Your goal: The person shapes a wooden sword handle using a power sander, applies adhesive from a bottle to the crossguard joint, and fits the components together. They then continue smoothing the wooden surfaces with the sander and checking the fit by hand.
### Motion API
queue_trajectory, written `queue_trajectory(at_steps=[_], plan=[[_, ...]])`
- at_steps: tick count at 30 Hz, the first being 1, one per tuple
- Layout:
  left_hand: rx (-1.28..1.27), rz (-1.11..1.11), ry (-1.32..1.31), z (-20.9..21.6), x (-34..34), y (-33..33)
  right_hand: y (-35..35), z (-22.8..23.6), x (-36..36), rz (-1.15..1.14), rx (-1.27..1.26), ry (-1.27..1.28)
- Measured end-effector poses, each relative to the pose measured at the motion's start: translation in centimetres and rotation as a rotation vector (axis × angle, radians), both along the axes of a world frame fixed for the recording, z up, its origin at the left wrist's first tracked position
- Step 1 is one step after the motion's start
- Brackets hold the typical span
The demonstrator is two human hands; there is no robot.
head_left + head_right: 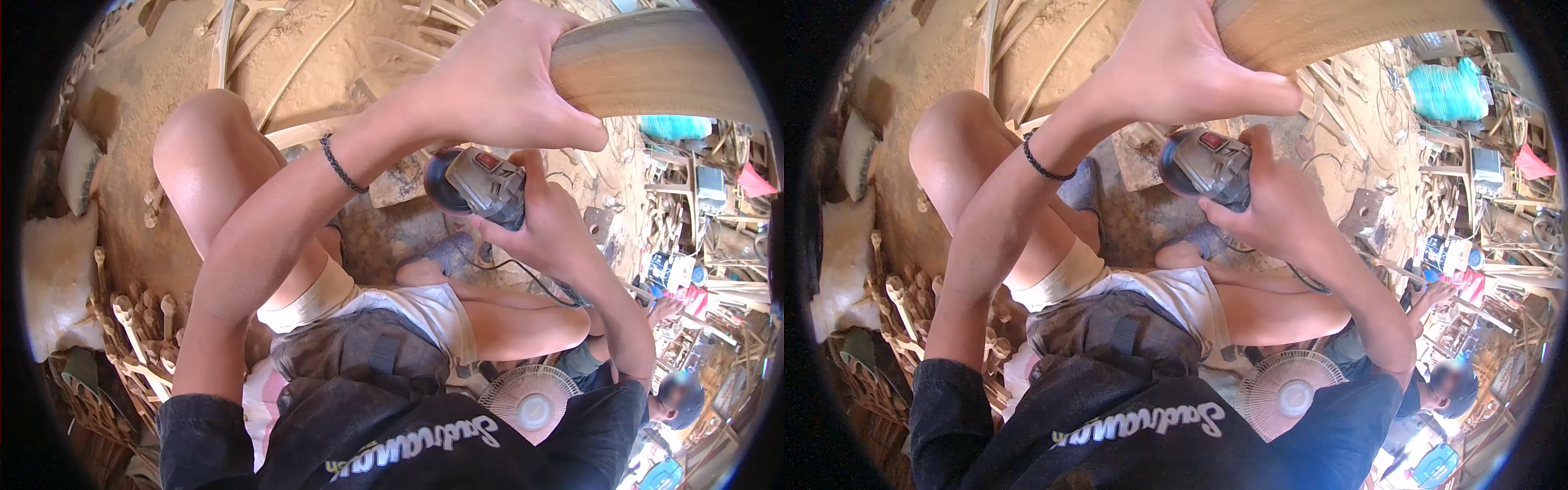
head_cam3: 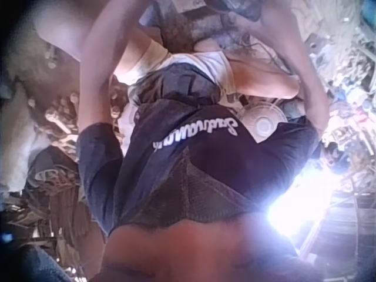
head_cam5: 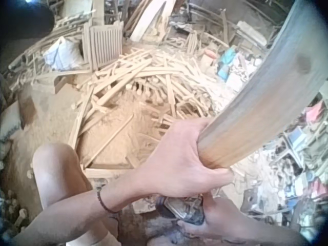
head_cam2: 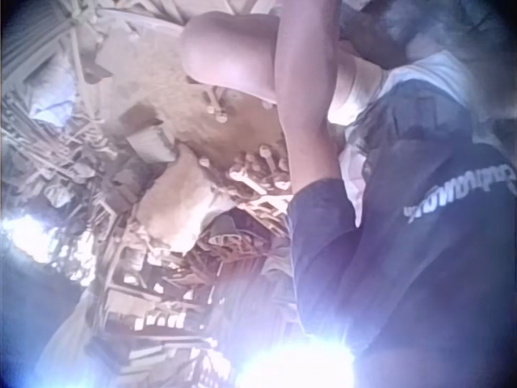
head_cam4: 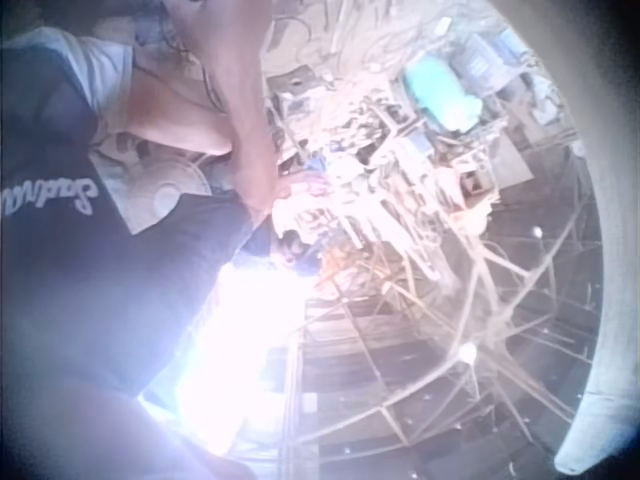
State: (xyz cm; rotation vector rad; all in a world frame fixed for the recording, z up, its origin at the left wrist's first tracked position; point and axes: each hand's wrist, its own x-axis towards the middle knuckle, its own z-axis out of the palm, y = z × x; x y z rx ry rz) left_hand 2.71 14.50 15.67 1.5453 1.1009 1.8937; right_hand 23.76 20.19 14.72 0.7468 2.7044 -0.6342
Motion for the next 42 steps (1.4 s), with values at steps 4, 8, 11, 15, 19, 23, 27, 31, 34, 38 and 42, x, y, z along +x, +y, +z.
queue_trajectory(at_steps=[4, 8, 11, 15, 19, 23, 27, 31, 34, 38, 42], plan=[[-0.027, -0.046, -0.037, 0.2, -0.1, 0.0, 0.3, -0.3, -0.1, 0.03, 0.007, 0.006], [-0.024, -0.081, -0.061, 0.1, -0.3, -0.1, 0.4, -0.6, -0.4, 0.052, 0.015, 0.021], [0.0, -0.073, -0.053, 0.1, -0.1, -0.1, 0.7, -0.7, -0.1, 0.047, -0.006, 0.03], [0.019, -0.052, -0.05, 0.2, 0.1, 0.0, 1.2, -0.5, -0.4, -0.008, 0.0, 0.001], [0.014, -0.038, -0.003, 0.3, 0.0, 0.0, 1.4, 0.7, -0.5, -0.065, -0.027, 0.001], [0.008, 0.005, 0.007, 0.2, 0.2, 0.0, 1.2, 0.2, -0.2, -0.018, -0.034, -0.007], [-0.013, 0.032, 0.006, 0.3, 0.3, 0.1, 1.4, -0.4, -0.2, 0.026, -0.022, 0.031], [-0.029, 0.037, -0.001, 0.3, 0.5, 0.2, 1.9, -1.0, 0.1, 0.072, 0.026, 0.075], [-0.007, 0.001, -0.003, 0.5, 0.4, 0.1, 2.0, -0.6, 0.0, 0.043, 0.009, 0.051], [0.028, 0.003, -0.007, 0.2, 0.8, 0.4, 2.2, -0.8, -0.1, 0.054, -0.013, 0.049], [-0.004, -0.147, -0.221, -0.3, 0.2, 1.0, 2.1, -0.9, -0.6, 0.037, 0.029, 0.04]])
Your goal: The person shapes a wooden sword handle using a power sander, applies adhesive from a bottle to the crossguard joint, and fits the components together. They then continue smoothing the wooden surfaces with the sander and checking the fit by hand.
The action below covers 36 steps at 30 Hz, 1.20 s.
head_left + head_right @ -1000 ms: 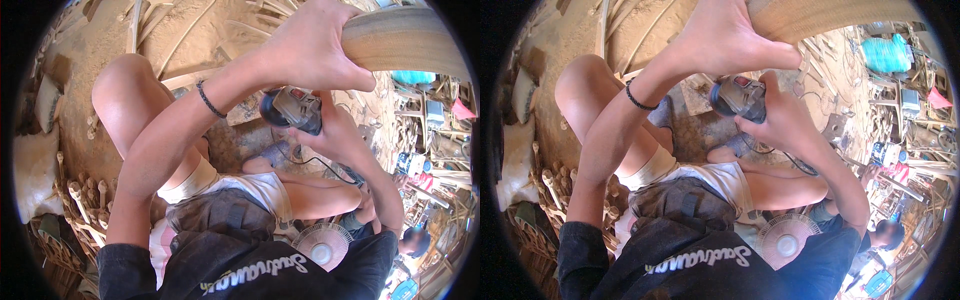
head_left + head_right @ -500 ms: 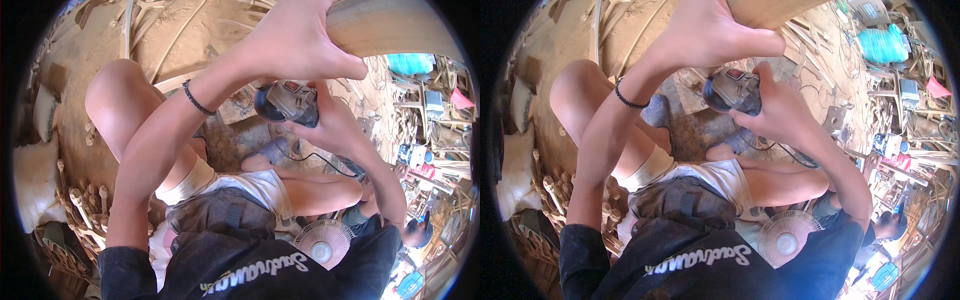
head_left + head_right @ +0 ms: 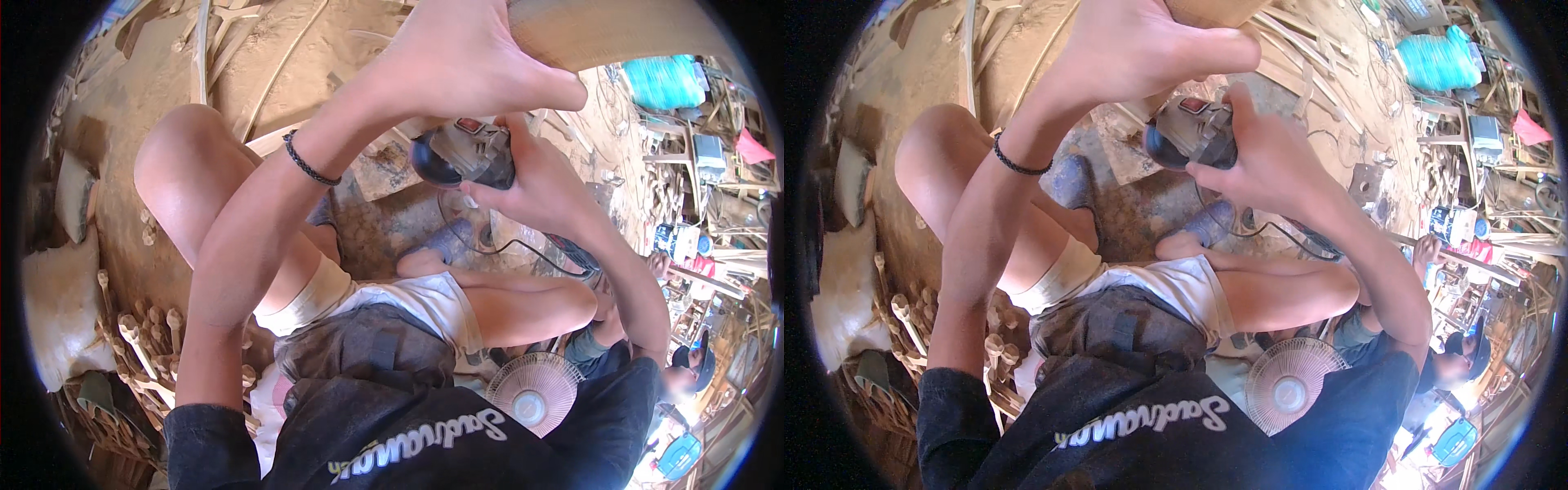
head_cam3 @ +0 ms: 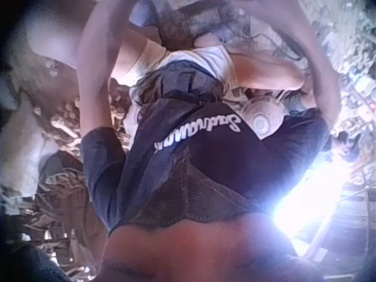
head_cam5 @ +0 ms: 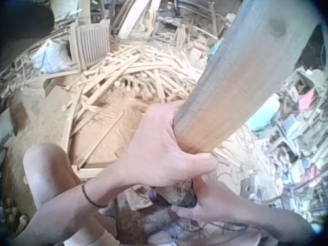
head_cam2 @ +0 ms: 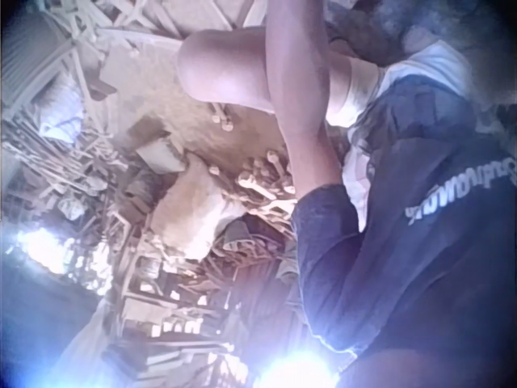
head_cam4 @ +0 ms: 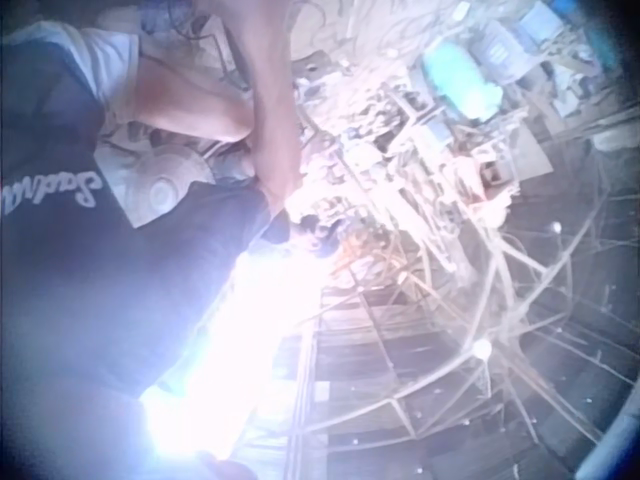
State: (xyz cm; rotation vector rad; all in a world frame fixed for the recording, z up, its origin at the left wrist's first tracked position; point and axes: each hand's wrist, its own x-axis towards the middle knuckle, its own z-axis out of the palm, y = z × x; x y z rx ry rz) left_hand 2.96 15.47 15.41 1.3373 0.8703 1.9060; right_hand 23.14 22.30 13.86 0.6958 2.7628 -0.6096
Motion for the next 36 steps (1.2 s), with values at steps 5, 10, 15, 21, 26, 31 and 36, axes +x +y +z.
queue_trajectory(at_steps=[5, 10, 15, 21, 26, 31, 36], plan=[[0.021, 0.227, 0.281, 0.5, 0.2, -0.6, 0.5, 0.8, 0.6, -0.066, -0.006, -0.038], [-0.04, 0.169, 0.226, 0.6, -0.1, -0.5, -0.2, 0.3, 0.2, 0.002, 0.011, 0.0], [-0.015, 0.204, 0.241, 0.5, 0.1, -0.4, 0.0, 0.9, -0.4, -0.035, 0.046, -0.073], [-0.037, 0.275, 0.225, 0.3, 0.7, 0.2, -0.2, 1.4, -0.2, 0.004, 0.037, -0.069], [-0.029, 0.236, 0.283, 0.2, 0.0, -0.1, -0.1, 0.9, -0.4, -0.031, 0.065, -0.074], [-0.049, 0.192, 0.213, 0.6, 0.1, -0.2, -0.1, 1.3, -0.2, -0.07, 0.057, -0.104], [-0.107, 0.211, 0.114, 0.7, 0.8, 0.0, -0.2, 0.9, 0.0, -0.071, 0.078, -0.091]])
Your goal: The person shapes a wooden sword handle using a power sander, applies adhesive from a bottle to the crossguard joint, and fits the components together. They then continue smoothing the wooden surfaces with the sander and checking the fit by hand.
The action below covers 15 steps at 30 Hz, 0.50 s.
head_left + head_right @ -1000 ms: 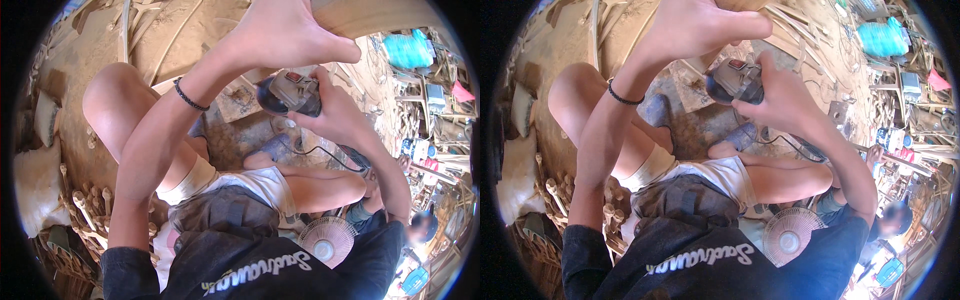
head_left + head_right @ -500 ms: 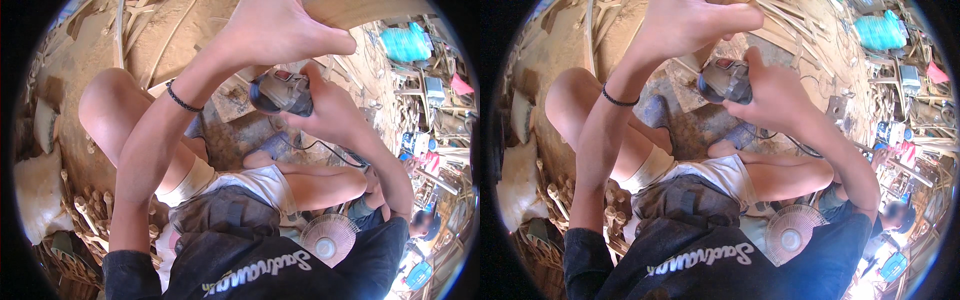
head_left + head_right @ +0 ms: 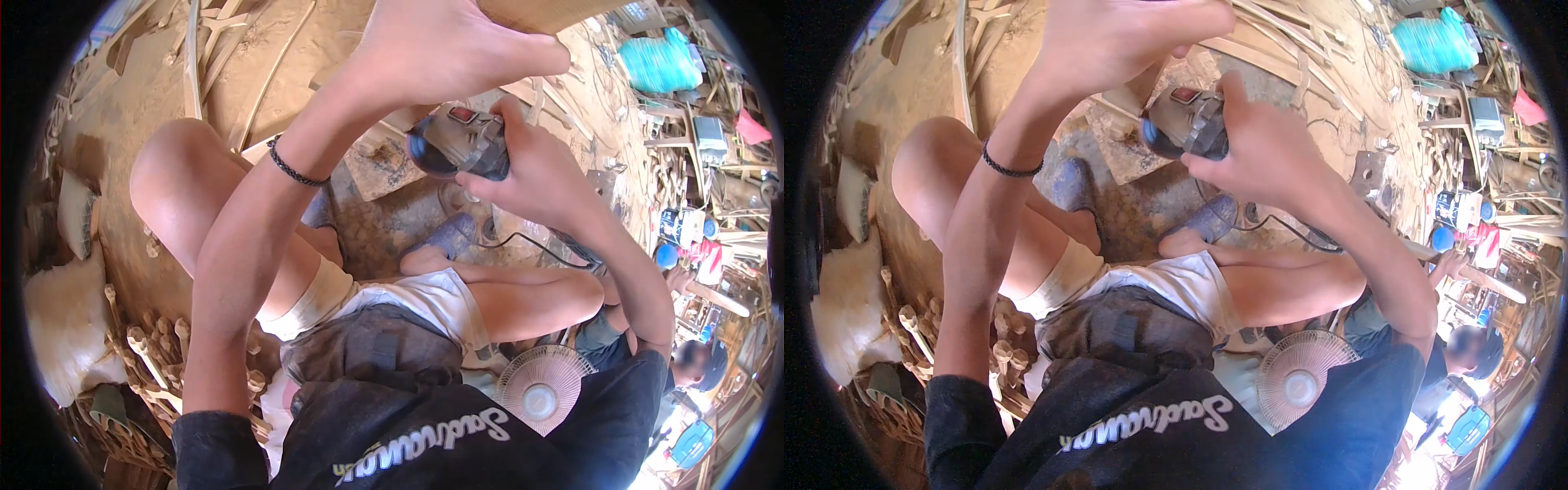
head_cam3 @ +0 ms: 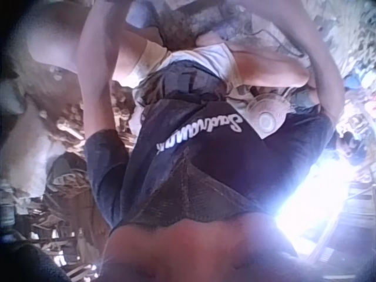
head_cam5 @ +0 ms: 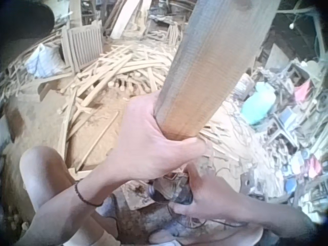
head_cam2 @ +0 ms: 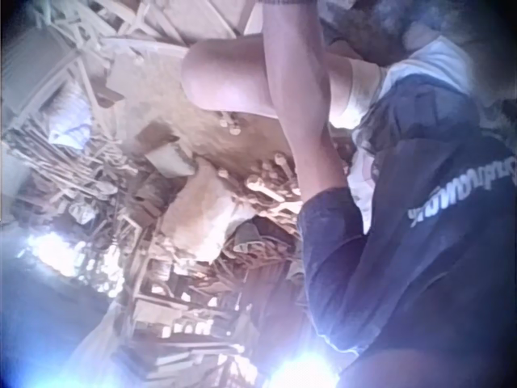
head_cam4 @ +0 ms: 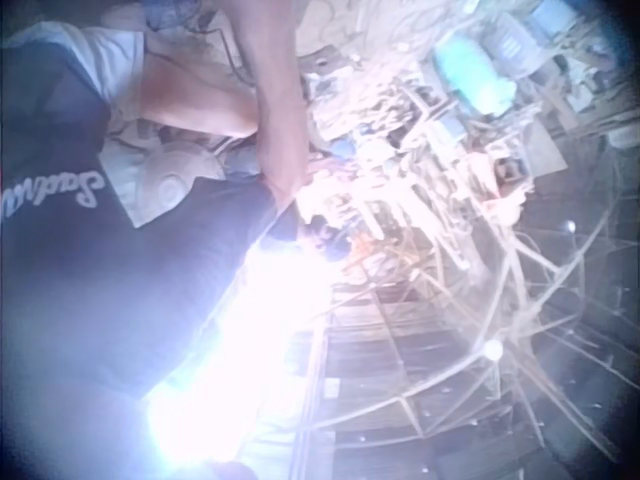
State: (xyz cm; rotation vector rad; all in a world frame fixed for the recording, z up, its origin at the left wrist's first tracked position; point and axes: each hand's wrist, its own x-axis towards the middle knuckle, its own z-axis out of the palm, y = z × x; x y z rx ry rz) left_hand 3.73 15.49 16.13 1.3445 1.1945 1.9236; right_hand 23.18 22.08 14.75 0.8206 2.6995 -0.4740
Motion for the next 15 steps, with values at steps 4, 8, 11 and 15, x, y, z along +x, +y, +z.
queue_trajectory(at_steps=[4, 8, 11, 15], plan=[[0.09, 0.155, -0.02, -1.5, 0.1, 1.1, 0.5, 0.2, 0.4, -0.078, 0.023, 0.002], [0.139, 0.391, 0.019, -2.2, 0.0, 2.0, 0.3, 0.7, 0.5, -0.072, -0.016, -0.004], [0.074, 0.494, 0.108, -1.8, -0.1, 1.7, -0.1, 0.5, 0.3, -0.059, -0.028, -0.008], [0.054, 0.528, 0.071, -0.9, 0.7, 1.2, -0.2, 0.1, -0.3, -0.034, -0.001, -0.023]])
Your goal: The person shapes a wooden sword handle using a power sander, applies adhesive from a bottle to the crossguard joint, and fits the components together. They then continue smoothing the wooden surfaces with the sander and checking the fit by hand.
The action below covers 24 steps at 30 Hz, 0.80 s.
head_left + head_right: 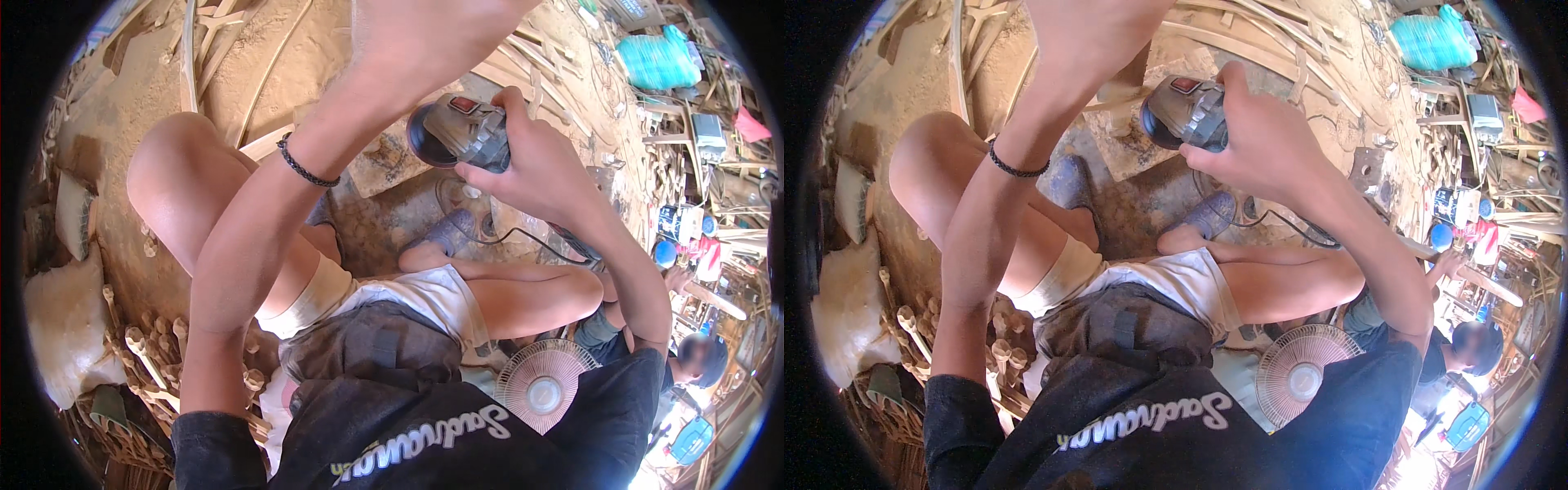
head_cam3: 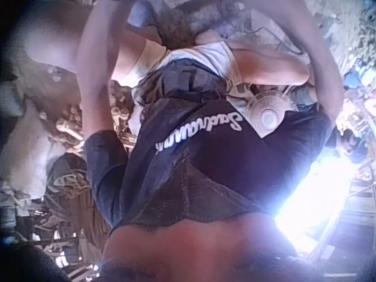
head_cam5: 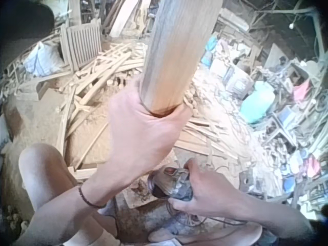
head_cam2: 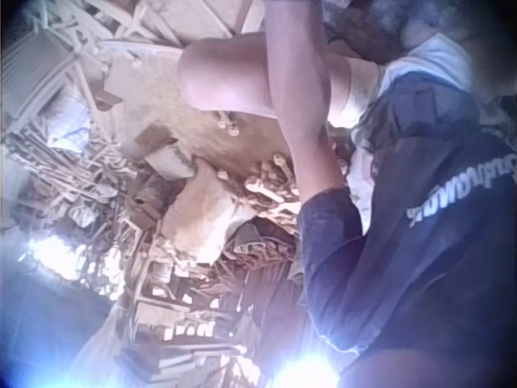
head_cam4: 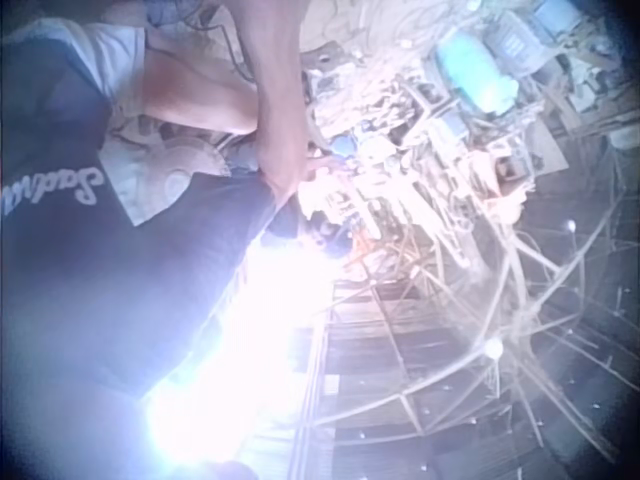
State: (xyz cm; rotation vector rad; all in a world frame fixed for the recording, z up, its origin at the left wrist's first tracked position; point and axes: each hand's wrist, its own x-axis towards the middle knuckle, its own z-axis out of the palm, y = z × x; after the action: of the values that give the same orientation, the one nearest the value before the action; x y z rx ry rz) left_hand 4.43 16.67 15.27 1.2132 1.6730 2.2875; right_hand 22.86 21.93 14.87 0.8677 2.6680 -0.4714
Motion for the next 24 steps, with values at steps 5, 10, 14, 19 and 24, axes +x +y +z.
queue_trajectory(at_steps=[5, 10, 14, 19, 24], plan=[[0.102, -0.043, 0.0, -1.2, -0.4, 1.4, -0.2, -0.1, -0.9, 0.03, 0.007, 0.023], [0.072, 0.062, 0.109, -0.3, 0.4, 0.5, 0.1, 0.2, -0.9, -0.019, 0.014, -0.016], [0.082, 0.066, 0.072, -0.9, -0.1, 1.0, 1.0, 0.5, 0.4, -0.083, 0.102, 0.046], [-0.061, -0.091, -0.281, 0.5, -4.0, -0.5, 0.4, 0.9, 5.0, -0.319, 0.073, 0.422], [-0.107, 0.174, -0.301, -2.1, -9.9, -3.8, -0.3, -4.4, 9.1, -0.649, -0.096, 0.804]])
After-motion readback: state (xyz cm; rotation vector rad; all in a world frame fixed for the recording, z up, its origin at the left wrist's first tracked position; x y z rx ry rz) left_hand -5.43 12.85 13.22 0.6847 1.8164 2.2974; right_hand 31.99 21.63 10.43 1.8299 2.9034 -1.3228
